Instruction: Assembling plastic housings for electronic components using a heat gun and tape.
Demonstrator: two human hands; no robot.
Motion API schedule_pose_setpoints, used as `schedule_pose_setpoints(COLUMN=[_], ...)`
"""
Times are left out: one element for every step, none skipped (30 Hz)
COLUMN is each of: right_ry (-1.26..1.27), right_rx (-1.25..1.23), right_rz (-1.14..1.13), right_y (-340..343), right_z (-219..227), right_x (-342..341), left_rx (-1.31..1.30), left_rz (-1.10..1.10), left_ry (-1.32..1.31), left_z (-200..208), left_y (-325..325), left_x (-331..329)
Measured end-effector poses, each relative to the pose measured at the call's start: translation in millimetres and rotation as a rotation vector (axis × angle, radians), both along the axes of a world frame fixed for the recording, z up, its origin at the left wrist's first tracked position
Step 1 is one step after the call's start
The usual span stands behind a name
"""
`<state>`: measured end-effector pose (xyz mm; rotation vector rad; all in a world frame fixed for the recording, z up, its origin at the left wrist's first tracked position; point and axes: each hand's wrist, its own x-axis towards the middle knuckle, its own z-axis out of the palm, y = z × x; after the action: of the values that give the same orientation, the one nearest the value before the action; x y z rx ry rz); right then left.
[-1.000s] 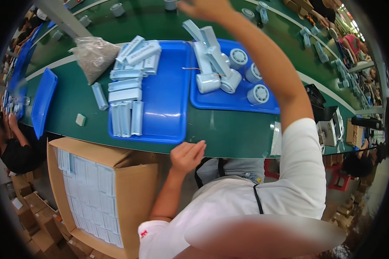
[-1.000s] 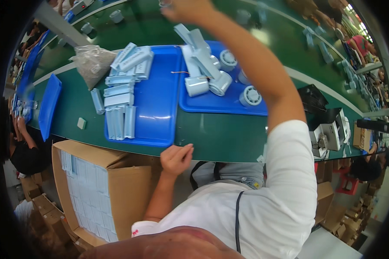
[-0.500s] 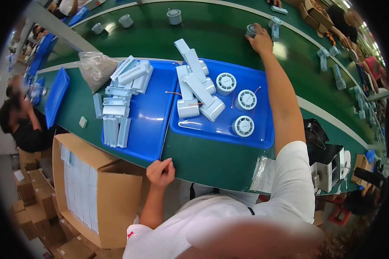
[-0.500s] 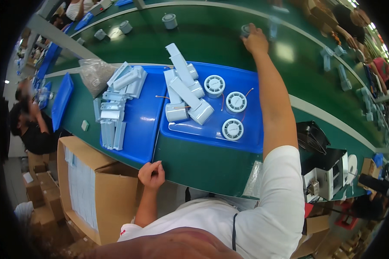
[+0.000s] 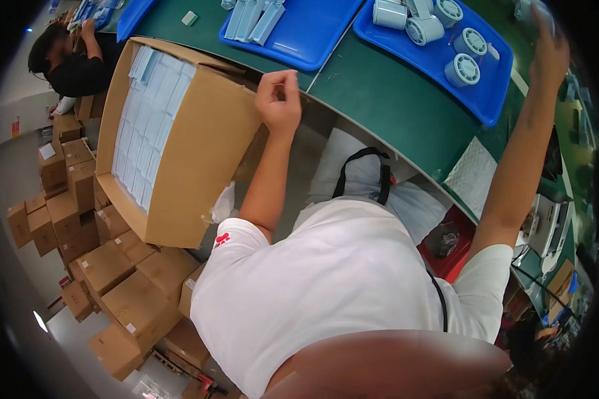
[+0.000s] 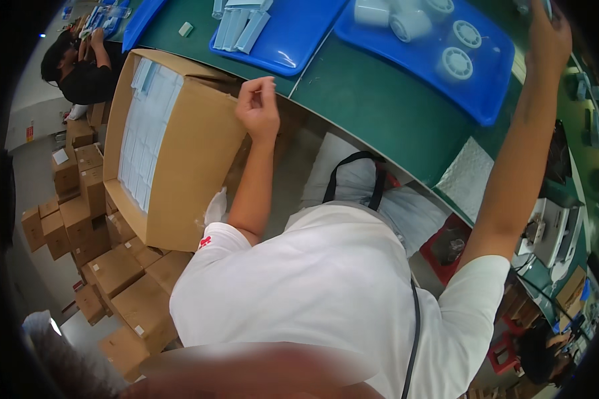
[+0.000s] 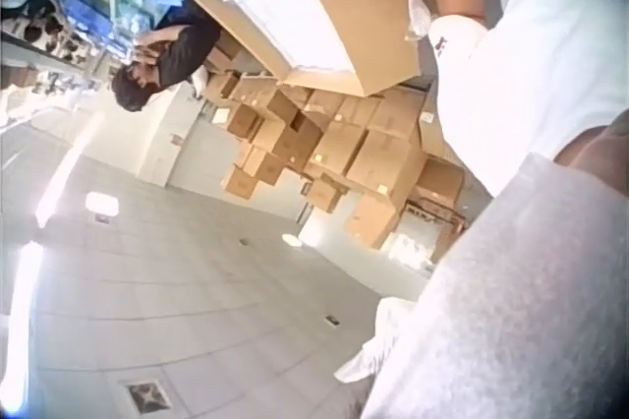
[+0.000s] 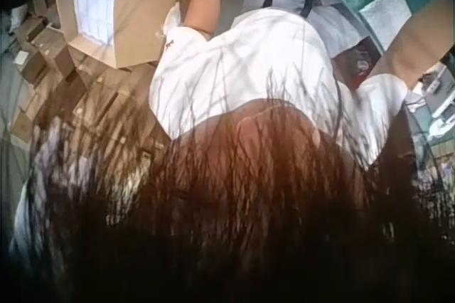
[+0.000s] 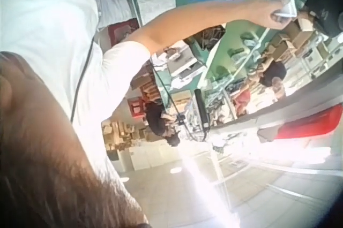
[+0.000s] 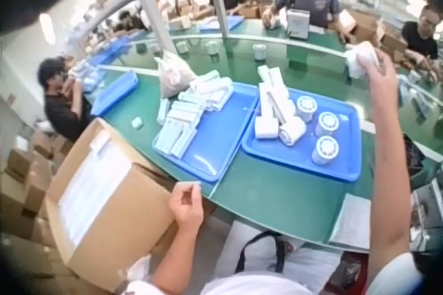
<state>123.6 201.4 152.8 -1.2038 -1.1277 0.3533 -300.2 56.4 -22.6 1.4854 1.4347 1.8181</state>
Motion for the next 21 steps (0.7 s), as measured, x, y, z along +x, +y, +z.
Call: schedule_pose_setpoints(right_ry=[-0.006,0.024,0.054,-0.003,-0.059,-0.091,-0.118,-0.201,-0.299,-0.355,-0.408,-0.348,-0.285,-0.23,-0.229,-0.184,-0.14,-0.107,-0.109,-0.094,-0.082], right_rx=[0.005,0.063,0.12,0.089,0.058,0.041,0.023,-0.041,-0.111,-0.142,-0.176,-0.197,-0.217,-0.214,-0.214,-0.195,-0.176,-0.16,-0.167,-0.145,-0.126], right_rz=[-0.051,0.003,0.058,0.082,0.11,0.101,0.095,0.086,0.046,0.01,-0.025,-0.003,0.023,0.053,0.036,0.054,0.072,0.088,0.062,0.087,0.114], right_y=[-22,-48,-78,-114,-145,-170,-189,-201,-215,-225,-235,-242,-247,-252,-257,-263,-268,-272,-277,-279,-282], right_z=[-14,-22,-28,-32,-38,-53,-69,-82,-88,-94,-99,-108,-115,-117,-123,-131,-139,-144,-150,-156,-158], right_x=[-3,-13,-25,-38,-47,-48,-47,-52,-54,-54,-55,-55,-56,-58,-58,-57,-56,-57,-58,-60,-60], left_rx=[-0.004,-0.035,-0.06,-0.054,-0.049,-0.036,-0.027,-0.022,0.001,0.005,0.007,0.029,-0.045,-0.065,-0.088,-0.08,-0.116,-0.151,-0.143,-0.188,-0.236], left_rz=[0.039,0.059,0.079,0.076,0.077,0.07,0.063,0.081,0.112,0.135,0.157,0.157,0.122,0.04,-0.037,-0.055,-0.073,-0.087,-0.113,-0.135,-0.159], left_ry=[0.234,0.32,0.461,0.501,0.542,0.532,0.53,0.539,0.561,0.595,0.631,0.649,0.672,0.726,0.781,0.784,0.904,1.023,1.021,1.083,1.143], left_z=[-2,0,1,1,1,-2,-6,-8,-8,-9,-10,-6,-5,-3,-1,-2,-3,-5,-5,-3,-2], left_y=[-7,-14,-19,-23,-26,-25,-23,-27,-27,-25,-24,-26,-31,-34,-37,-35,-33,-31,-27,-19,-12], left_x=[-3,1,4,6,8,10,10,6,8,10,11,14,21,30,37,46,54,61,70,75,80])
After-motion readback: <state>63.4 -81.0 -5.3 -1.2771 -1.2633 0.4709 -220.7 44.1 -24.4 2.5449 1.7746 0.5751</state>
